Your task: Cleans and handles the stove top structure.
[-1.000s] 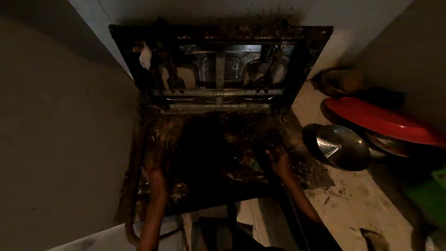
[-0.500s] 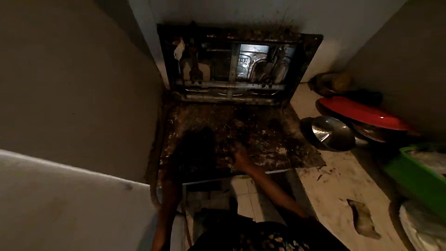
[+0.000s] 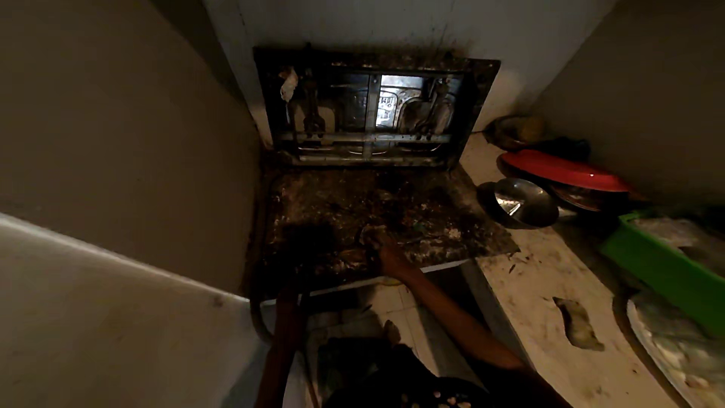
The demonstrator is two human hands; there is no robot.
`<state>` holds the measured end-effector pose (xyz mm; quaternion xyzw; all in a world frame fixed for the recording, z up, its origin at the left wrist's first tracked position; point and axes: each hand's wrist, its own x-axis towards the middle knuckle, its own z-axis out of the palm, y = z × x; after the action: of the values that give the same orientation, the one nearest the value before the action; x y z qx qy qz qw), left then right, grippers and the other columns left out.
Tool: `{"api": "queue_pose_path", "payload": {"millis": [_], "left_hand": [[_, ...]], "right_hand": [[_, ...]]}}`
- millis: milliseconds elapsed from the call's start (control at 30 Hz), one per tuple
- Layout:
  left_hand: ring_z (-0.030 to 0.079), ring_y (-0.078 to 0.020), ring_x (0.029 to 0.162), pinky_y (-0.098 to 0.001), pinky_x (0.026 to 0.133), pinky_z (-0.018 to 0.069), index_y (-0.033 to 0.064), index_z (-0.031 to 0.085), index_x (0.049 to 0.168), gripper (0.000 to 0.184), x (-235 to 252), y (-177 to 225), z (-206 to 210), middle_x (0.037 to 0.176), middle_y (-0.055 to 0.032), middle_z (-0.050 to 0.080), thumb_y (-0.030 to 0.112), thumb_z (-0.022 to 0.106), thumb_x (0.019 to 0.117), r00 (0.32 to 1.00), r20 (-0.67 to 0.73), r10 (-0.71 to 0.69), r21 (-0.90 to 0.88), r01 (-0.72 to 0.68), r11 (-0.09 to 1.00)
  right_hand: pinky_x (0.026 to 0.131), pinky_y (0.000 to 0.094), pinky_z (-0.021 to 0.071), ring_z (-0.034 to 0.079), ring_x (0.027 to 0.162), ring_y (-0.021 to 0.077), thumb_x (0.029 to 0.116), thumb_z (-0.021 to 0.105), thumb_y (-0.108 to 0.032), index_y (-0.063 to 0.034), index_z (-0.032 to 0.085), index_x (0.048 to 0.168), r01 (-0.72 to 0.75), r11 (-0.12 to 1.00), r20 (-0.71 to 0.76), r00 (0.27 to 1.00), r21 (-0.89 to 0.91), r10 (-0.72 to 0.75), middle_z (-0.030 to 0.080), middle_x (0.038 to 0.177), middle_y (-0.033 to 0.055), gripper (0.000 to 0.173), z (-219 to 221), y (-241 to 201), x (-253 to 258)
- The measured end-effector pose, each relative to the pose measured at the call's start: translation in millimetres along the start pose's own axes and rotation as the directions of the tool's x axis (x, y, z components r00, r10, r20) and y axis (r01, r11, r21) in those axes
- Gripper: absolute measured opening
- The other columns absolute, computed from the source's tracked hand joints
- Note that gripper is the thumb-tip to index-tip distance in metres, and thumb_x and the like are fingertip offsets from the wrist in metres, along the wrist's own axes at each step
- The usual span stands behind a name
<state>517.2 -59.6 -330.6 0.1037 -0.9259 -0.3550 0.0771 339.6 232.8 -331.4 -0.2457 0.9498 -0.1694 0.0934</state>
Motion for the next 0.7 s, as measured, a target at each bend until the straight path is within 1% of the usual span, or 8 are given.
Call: {"api": "queue_pose_path", "payload": {"millis": [67, 167, 267, 400, 467, 567, 633, 700], "left_hand": [[0.053, -0.0382, 0.133, -0.0544, 0.113, 0.0418, 0.0039, 0.062, 0.136, 0.04, -3, 0, 4, 0.141, -0.0194, 0.059, 0.028, 0.056, 0.1046, 0.999, 0.04, 0.01, 0.019, -0.011, 1.0], [0.046, -0.0404, 0.14, -0.0549, 0.117, 0.0363, 0.003, 0.057, 0.142, 0.044, -7, 14, 1, 0.149, -0.0209, 0.052, 0.029, 0.054, 0.106, 0.997, 0.074, -0.025, 0.031, 0.023, 0.999], [0.047, -0.0365, 0.141, -0.0514, 0.118, 0.0375, 0.0027, 0.057, 0.142, 0.043, -12, 13, 8, 0.15, -0.019, 0.052, 0.023, 0.056, 0.1049, 0.998, 0.052, -0.019, -0.002, 0.019, 1.0], [0.05, -0.0393, 0.137, -0.0542, 0.116, 0.039, -0.0021, 0.055, 0.142, 0.043, -18, 24, 14, 0.146, -0.0243, 0.054, 0.018, 0.057, 0.1038, 0.993, 0.052, -0.108, -0.049, 0.111, 0.993], [0.054, -0.0386, 0.134, -0.0536, 0.114, 0.0412, -0.0029, 0.057, 0.139, 0.041, -18, 27, 21, 0.142, -0.0242, 0.057, 0.017, 0.058, 0.1031, 0.991, 0.053, -0.123, -0.061, 0.126, 0.99], [0.056, -0.0375, 0.132, -0.052, 0.113, 0.0429, -0.0026, 0.059, 0.137, 0.04, -19, 32, 31, 0.139, -0.0232, 0.06, 0.019, 0.059, 0.1032, 0.996, 0.037, -0.083, -0.058, 0.085, 0.995], [0.055, -0.035, 0.133, -0.0494, 0.113, 0.0435, -0.0013, 0.059, 0.138, 0.042, -19, 32, 39, 0.14, -0.0219, 0.06, 0.021, 0.059, 0.103, 0.996, 0.017, -0.085, -0.077, 0.086, 0.993], [0.052, -0.0321, 0.137, -0.047, 0.115, 0.0422, 0.0008, 0.056, 0.142, 0.044, -22, 33, 40, 0.144, -0.0204, 0.057, 0.022, 0.058, 0.1037, 0.993, 0.021, -0.115, -0.113, 0.117, 0.987]], "right_hand": [[0.125, 0.0551, 0.0253, 0.029, 0.153, 0.0345, 0.096, 0.065, -0.036, -0.0192, 0.043, 0.157, -0.099, 0.993, -0.102, 0.989, 0.063, 0.105, 0.032, 0.166, 0.0147, 0.067, -11, 12, -16], [0.123, 0.0515, 0.0312, 0.03, 0.152, 0.0383, 0.0907, 0.071, -0.044, -0.0099, 0.042, 0.156, -0.258, 0.958, -0.221, 0.934, 0.124, 0.28, 0.028, 0.165, 0.0219, 0.079, -22, 45, -28], [0.122, 0.0547, 0.0313, 0.029, 0.151, 0.0446, 0.0873, 0.073, -0.052, -0.0061, 0.034, 0.159, -0.428, 0.89, -0.211, 0.866, 0.157, 0.453, 0.022, 0.165, 0.0288, 0.094, -25, 79, -26], [0.117, 0.0539, 0.0389, 0.037, 0.147, 0.0443, 0.0866, 0.074, -0.053, -0.0074, 0.026, 0.162, -0.519, 0.833, -0.086, 0.836, 0.194, 0.541, 0.023, 0.165, 0.0288, 0.1, -22, 108, -13], [0.116, 0.0533, 0.0409, 0.042, 0.143, 0.0432, 0.0885, 0.074, -0.046, -0.0053, 0.026, 0.162, -0.513, 0.833, -0.049, 0.845, 0.209, 0.532, 0.031, 0.161, 0.0289, 0.096, -19, 113, -6], [0.113, 0.052, 0.0442, 0.049, 0.138, 0.0417, 0.0929, 0.069, -0.032, -0.0029, 0.037, 0.156, -0.501, 0.843, -0.067, 0.851, 0.193, 0.521, 0.042, 0.154, 0.0283, 0.077, -25, 113, 4], [0.113, 0.0509, 0.0452, 0.05, 0.136, 0.0407, 0.097, 0.064, -0.028, -0.0048, 0.042, 0.154, -0.457, 0.861, -0.095, 0.869, 0.222, 0.486, 0.045, 0.152, 0.0277, 0.065, -38, 118, 15], [0.107, 0.055, 0.0491, 0.058, 0.129, 0.0403, 0.0977, 0.065, -0.026, -0.008, 0.051, 0.148, -0.419, 0.866, -0.098, 0.883, 0.273, 0.459, 0.052, 0.147, 0.025, 0.055, -57, 118, 27]]}}
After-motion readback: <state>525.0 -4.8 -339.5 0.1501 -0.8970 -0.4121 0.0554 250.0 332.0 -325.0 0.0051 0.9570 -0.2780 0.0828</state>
